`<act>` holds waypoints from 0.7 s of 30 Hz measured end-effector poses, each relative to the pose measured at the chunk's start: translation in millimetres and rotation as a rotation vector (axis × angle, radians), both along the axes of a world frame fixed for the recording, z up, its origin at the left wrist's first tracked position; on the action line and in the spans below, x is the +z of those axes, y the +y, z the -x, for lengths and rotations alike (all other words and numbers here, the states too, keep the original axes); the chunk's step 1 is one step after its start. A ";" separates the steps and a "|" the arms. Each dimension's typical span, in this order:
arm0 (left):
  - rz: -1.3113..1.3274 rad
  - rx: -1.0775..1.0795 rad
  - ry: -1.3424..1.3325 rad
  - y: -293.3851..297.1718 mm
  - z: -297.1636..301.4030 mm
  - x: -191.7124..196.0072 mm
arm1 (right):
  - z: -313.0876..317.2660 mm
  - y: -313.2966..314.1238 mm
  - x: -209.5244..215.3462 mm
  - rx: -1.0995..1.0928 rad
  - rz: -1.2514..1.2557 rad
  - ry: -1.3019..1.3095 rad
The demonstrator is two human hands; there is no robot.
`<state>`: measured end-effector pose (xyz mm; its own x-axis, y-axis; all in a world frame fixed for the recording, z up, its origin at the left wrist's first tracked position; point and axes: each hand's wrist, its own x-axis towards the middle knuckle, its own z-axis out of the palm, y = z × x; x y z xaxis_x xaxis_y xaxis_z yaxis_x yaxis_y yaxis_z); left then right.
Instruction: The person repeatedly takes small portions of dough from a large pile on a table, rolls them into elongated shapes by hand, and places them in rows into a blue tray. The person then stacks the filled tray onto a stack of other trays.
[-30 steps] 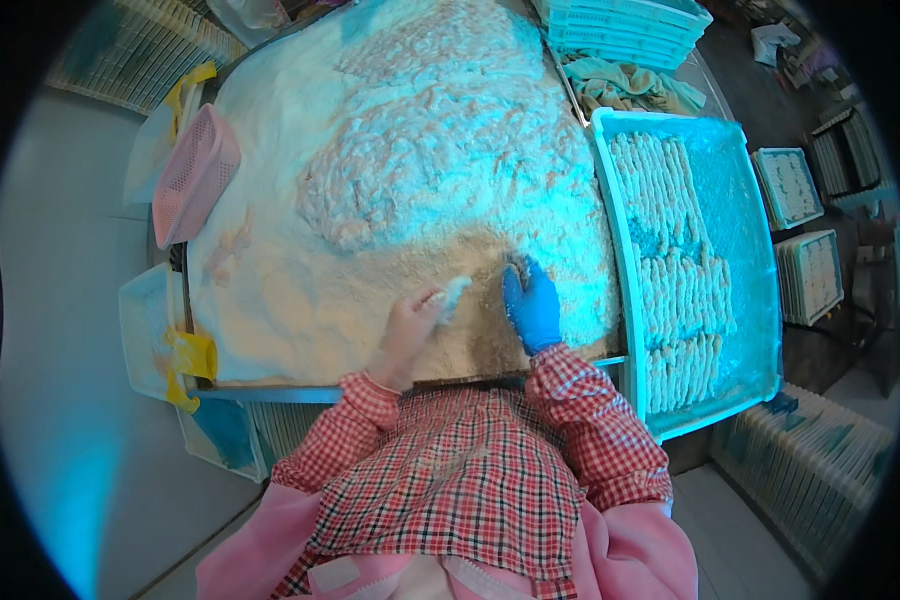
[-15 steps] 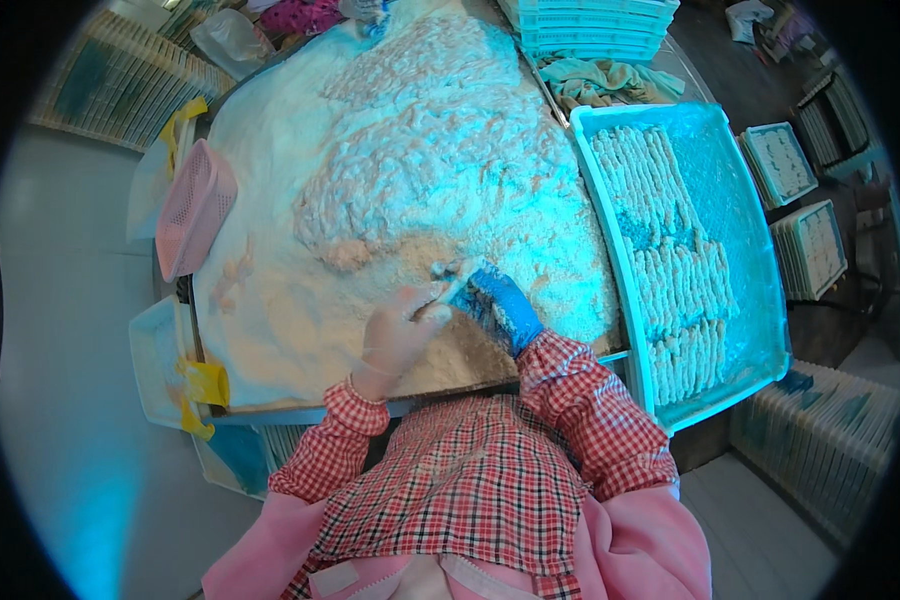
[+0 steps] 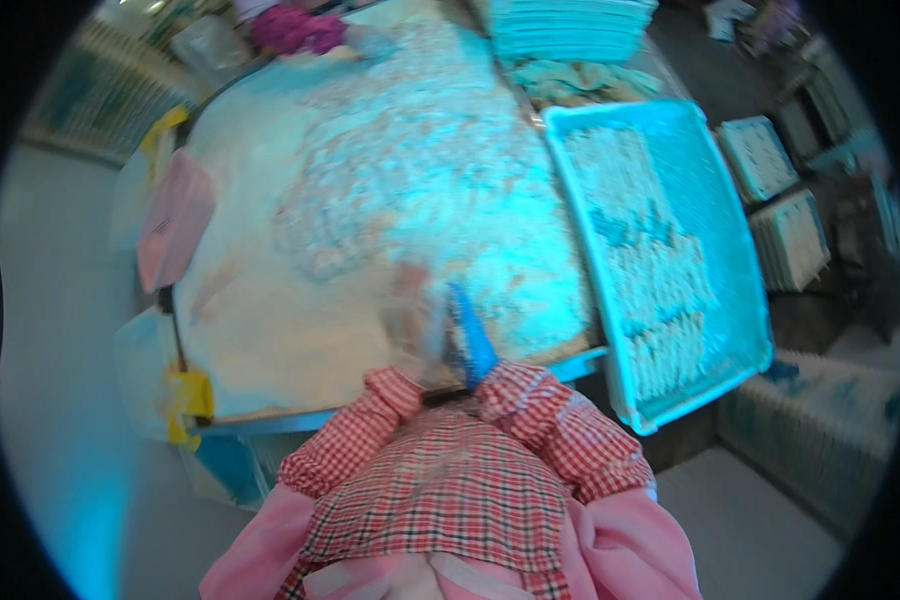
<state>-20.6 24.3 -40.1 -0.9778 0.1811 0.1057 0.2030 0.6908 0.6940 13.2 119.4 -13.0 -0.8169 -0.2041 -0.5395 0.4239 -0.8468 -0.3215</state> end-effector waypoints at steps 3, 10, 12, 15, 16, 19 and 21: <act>-0.304 -0.196 0.009 42.8 -7.0 50.0 | 5.1 11.0 -39.7 -0.163 -0.536 0.403; 0.386 -0.480 0.185 14.3 5.3 14.2 | -30.8 87.1 -29.7 -0.047 0.191 0.074; 0.467 -0.732 0.039 -21.9 -8.6 30.3 | -43.5 125.8 -12.6 -0.034 -0.111 -0.040; 0.705 -0.696 -0.152 -99.6 -25.5 4.3 | -81.2 219.3 24.0 -0.119 -0.599 -0.133; 0.668 -0.498 -0.140 -121.5 -28.6 -15.0 | -96.5 259.0 29.7 -0.145 -0.887 -0.209; 0.497 -0.018 0.052 -120.7 -14.8 -36.2 | -158.0 391.2 -14.6 -0.267 -1.332 -0.474; 0.246 0.157 -0.026 -85.5 -11.4 -35.5 | -168.6 433.1 -27.3 -0.224 -1.223 -0.392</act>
<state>-9.2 -61.1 -75.6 -0.9976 0.0447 0.0522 0.0650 0.8605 0.5053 181.7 552.4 -40.3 -0.5159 0.7049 -0.4867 0.5532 -0.1596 -0.8176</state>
